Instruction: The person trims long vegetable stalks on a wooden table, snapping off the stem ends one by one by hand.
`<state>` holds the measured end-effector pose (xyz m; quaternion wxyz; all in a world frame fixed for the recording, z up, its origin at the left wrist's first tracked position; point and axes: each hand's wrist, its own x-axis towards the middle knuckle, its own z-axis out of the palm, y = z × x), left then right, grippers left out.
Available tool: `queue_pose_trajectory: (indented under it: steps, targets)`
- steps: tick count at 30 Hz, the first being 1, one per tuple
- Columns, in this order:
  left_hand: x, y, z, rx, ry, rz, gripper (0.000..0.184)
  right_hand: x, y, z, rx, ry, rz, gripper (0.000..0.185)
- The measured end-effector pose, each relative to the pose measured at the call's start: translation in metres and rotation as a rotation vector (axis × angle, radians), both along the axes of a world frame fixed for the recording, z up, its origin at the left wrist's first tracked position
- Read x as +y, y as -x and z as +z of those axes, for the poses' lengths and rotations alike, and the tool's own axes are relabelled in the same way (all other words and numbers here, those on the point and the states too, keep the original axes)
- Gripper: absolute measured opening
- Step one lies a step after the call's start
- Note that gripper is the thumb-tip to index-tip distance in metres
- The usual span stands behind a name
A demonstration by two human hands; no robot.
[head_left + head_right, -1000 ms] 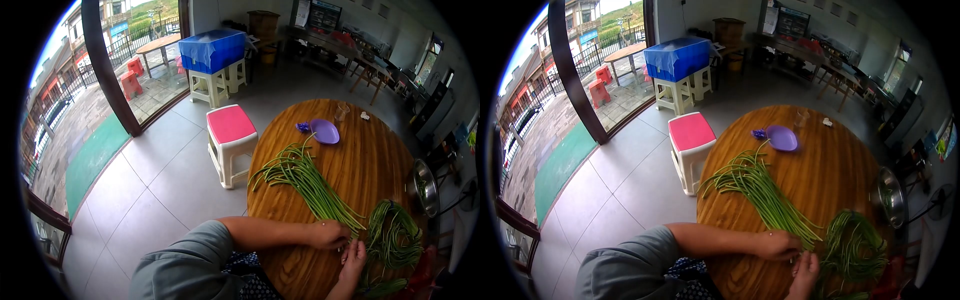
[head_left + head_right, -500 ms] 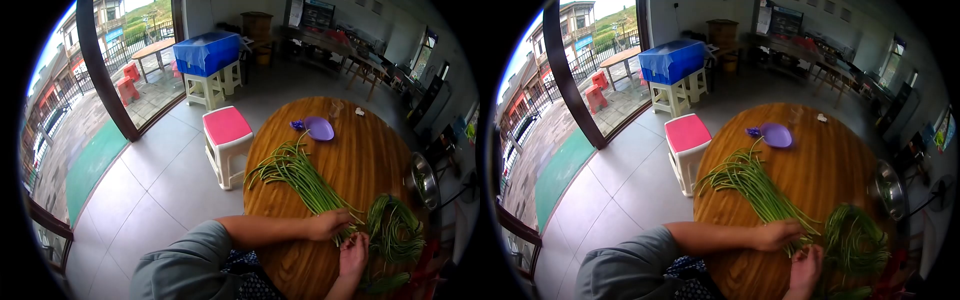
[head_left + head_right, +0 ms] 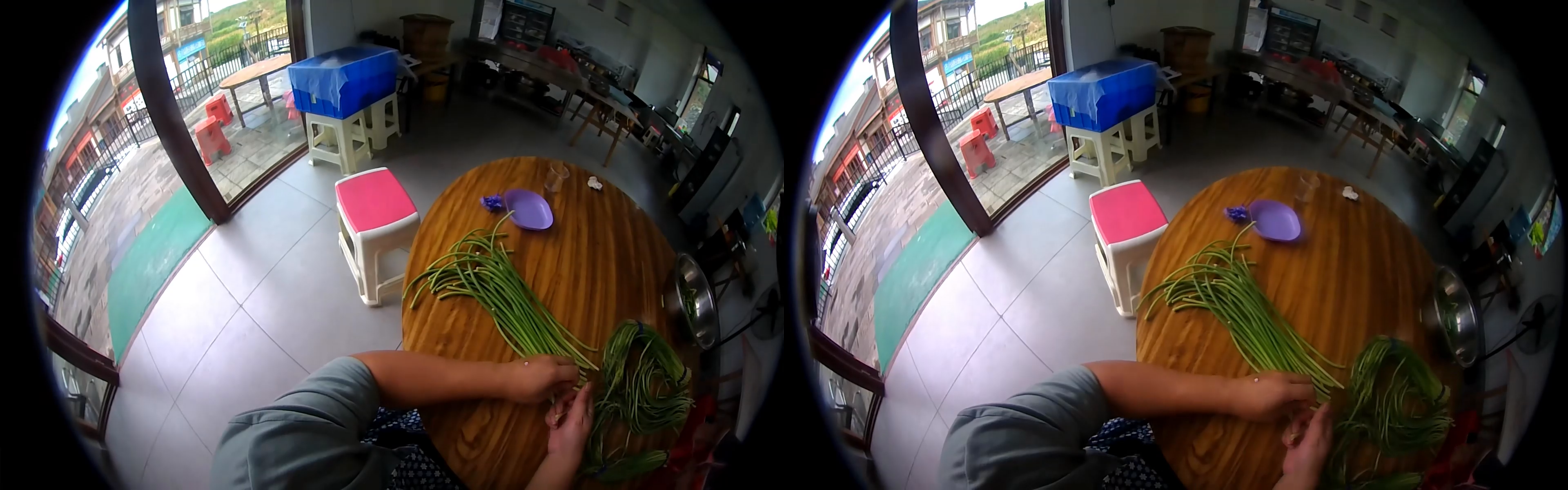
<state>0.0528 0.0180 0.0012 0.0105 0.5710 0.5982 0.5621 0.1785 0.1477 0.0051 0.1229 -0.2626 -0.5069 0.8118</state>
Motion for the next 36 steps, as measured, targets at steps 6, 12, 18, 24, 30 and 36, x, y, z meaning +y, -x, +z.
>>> queue_pose_trajectory:
  steps: [6, 12, 18, 24, 30, 36]
  targets:
    - [-0.002, 0.0, 0.002, -0.002, -0.008, -0.04, 0.009, -0.006, 0.001, 0.008, -0.014, -0.219, -0.056, 0.033]
    - [-0.004, 0.007, 0.001, 0.031, 0.113, 0.003, 0.01, 0.005, 0.0, 0.005, -0.032, -0.293, -0.091, 0.029]
    - [-0.005, 0.006, 0.002, 0.037, 0.079, -0.032, 0.009, 0.009, -0.001, 0.003, -0.07, -0.305, -0.113, 0.028]
    - [-0.001, 0.015, -0.003, -0.259, 0.134, 0.126, 0.01, -0.033, 0.004, 0.006, 0.283, -1.68, -0.079, 0.025]
    - [0.001, 0.013, 0.002, -0.149, -0.021, 0.058, 0.012, -0.002, -0.002, 0.02, 0.289, 0.198, -0.044, 0.015]
    - [0.002, 0.01, -0.001, -0.043, -0.072, 0.085, 0.017, 0.024, 0.003, -0.004, 0.385, 0.422, -0.029, 0.03]
